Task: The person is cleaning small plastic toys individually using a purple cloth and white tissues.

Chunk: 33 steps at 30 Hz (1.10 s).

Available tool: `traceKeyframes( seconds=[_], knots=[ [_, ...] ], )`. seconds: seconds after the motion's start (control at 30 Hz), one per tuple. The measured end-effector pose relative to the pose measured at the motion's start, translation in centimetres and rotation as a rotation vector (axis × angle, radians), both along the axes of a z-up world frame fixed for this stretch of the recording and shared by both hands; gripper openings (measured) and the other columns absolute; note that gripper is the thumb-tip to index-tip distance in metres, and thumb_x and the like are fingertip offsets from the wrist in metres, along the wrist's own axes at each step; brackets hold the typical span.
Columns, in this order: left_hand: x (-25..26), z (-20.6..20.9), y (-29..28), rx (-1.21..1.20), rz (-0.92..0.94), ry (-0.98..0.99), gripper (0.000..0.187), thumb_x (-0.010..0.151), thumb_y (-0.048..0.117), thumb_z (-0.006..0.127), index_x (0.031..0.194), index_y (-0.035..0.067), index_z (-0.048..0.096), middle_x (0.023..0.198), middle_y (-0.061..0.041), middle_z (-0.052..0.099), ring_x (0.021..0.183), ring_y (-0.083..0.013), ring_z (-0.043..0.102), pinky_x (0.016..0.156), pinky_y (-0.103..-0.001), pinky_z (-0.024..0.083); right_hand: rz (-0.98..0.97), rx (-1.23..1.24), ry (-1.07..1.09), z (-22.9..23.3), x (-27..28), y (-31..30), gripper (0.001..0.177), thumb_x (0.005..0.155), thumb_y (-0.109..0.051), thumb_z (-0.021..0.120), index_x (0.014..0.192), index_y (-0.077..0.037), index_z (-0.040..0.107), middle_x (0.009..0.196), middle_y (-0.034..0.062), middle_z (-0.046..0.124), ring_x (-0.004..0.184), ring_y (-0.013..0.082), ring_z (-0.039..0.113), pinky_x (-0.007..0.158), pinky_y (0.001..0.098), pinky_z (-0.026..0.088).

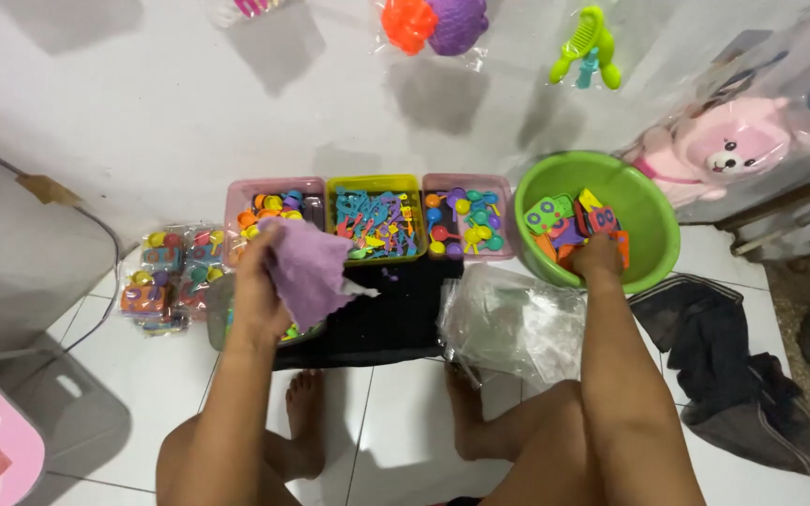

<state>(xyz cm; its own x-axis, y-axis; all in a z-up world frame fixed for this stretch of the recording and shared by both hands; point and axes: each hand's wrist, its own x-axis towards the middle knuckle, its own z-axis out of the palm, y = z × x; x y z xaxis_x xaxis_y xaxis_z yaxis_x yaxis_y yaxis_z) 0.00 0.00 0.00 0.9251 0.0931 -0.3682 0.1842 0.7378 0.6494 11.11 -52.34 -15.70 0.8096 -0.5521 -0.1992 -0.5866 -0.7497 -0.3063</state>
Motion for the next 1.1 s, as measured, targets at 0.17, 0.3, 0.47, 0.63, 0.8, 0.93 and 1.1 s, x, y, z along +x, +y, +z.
traceKeyframes(
  seconds=[0.17,0.3,0.47,0.63,0.8,0.93,1.1],
  knots=[
    [1.5,-3.3,1.2,-0.047,-0.030,0.046,0.025,0.079,0.018,0.071,0.102,0.008,0.069,0.093,-0.009,0.073,0.080,-0.0254,0.073,0.074,-0.038,0.059,0.048,-0.020,-0.013,-1.3,0.1,-0.4,0.044,0.086,-0.027,0.073,0.118,0.004,0.075,0.122,0.0293,0.072,0.122,0.0474,0.064,0.099,0.0587,0.052],
    [1.5,-1.9,1.7,-0.079,0.025,0.050,0.024,0.078,0.016,0.070,0.100,0.006,0.070,0.090,-0.010,0.074,0.076,-0.0246,0.074,0.071,-0.037,0.060,0.079,0.032,-0.168,5.0,-2.3,4.3,0.045,0.089,-0.026,0.074,0.123,0.004,0.072,0.129,0.0312,0.068,0.127,0.0508,0.058,0.106,0.0597,0.047],
    [2.4,-1.8,2.5,-0.197,0.143,0.052,0.023,0.081,0.012,0.070,0.101,0.002,0.071,0.092,-0.015,0.075,0.079,-0.0298,0.075,0.076,-0.040,0.060,0.371,0.026,-0.439,4.0,1.2,4.9,0.026,0.095,-0.021,0.074,0.113,-0.001,0.075,0.106,0.0250,0.073,0.108,0.0467,0.067,0.090,0.0552,0.054],
    [2.7,1.2,2.9,-0.287,0.251,-0.034,0.028,0.085,0.015,0.065,0.106,-0.004,0.068,0.096,-0.019,0.074,0.083,-0.0345,0.074,0.081,-0.045,0.057,0.890,0.349,-0.411,9.4,-4.2,20.8,0.019,0.087,-0.008,0.066,0.102,-0.005,0.077,0.098,0.0269,0.075,0.102,0.0513,0.068,0.088,0.0560,0.053],
    [3.5,-0.7,4.4,-0.408,0.314,-0.037,0.035,0.084,0.025,0.070,0.108,0.001,0.072,0.103,-0.019,0.075,0.089,-0.0370,0.075,0.086,-0.048,0.059,1.312,-0.103,0.014,-1.7,-6.2,28.8,0.033,0.094,-0.011,0.065,0.127,-0.008,0.068,0.136,0.0200,0.065,0.130,0.0336,0.062,0.109,0.0420,0.051],
    [3.9,-1.2,6.4,-0.441,0.350,-0.038,0.033,0.083,0.024,0.069,0.107,0.002,0.073,0.102,-0.020,0.075,0.086,-0.0389,0.074,0.087,-0.051,0.058,1.382,-0.439,-0.173,-8.9,-5.2,28.6,0.047,0.090,-0.007,0.065,0.137,-0.012,0.062,0.149,0.0271,0.049,0.127,0.0435,0.060,0.109,0.0446,0.051],
    [4.1,-2.4,8.2,-0.483,0.412,-0.063,0.032,0.081,0.024,0.069,0.106,0.003,0.072,0.100,-0.020,0.075,0.086,-0.0376,0.073,0.086,-0.051,0.057,1.358,-0.563,-0.493,-10.8,-4.6,27.5,0.006,0.092,-0.015,0.062,0.092,-0.020,0.065,0.092,0.0004,0.061,0.085,0.0187,0.066,0.074,0.0202,0.055]
  ],
)
